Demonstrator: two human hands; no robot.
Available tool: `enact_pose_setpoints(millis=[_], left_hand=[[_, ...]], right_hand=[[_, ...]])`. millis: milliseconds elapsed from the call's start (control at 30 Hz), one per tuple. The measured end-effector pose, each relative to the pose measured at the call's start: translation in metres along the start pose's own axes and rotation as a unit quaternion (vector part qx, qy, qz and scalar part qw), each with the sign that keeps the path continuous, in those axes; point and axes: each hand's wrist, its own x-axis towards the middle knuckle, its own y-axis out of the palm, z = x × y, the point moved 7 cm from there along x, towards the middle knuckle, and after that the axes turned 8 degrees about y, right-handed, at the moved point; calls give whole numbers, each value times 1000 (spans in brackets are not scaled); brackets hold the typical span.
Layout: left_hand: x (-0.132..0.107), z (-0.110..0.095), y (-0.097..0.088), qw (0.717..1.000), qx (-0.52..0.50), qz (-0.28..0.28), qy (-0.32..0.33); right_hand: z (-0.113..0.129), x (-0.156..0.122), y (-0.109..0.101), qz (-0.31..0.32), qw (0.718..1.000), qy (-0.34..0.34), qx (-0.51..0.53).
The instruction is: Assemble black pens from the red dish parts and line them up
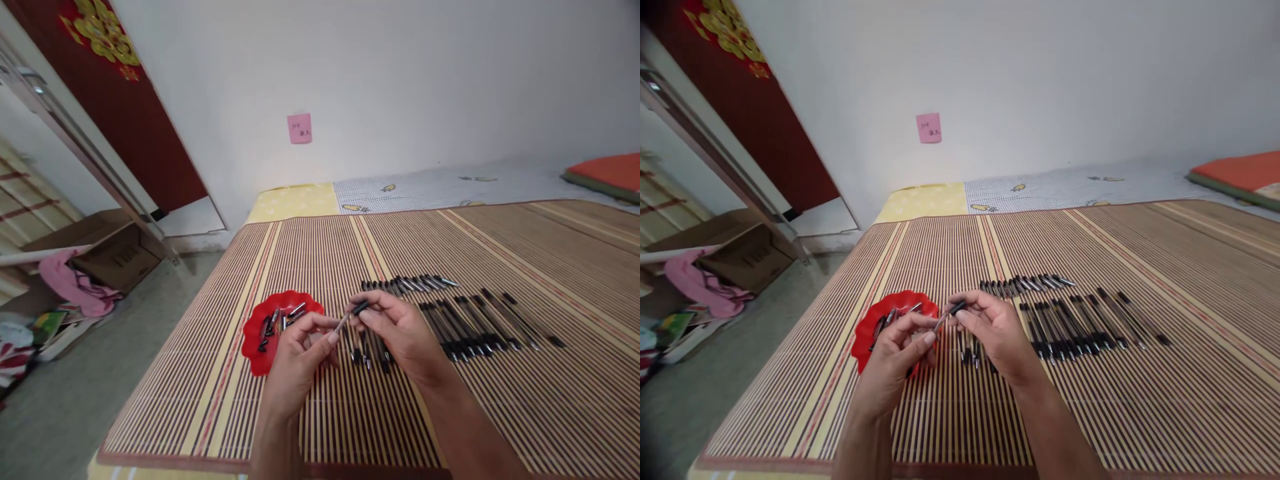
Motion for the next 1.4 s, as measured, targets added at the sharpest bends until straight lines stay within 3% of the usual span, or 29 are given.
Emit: enact_pose_setpoints(millis=[567, 733, 900, 1400], left_hand=[[-1, -6, 6, 999, 21, 22, 17], [-2, -8, 9, 999, 29, 6, 27], [-3, -9, 8, 999, 15, -27, 44], [-4, -8, 11, 997, -7, -59, 45]], right_hand=[[17, -7, 4, 44, 994, -5, -95], [20, -8, 5, 51, 988, -3, -144], [19, -9, 10, 56, 989, 8, -134], [13, -8, 20, 59, 988, 27, -139]])
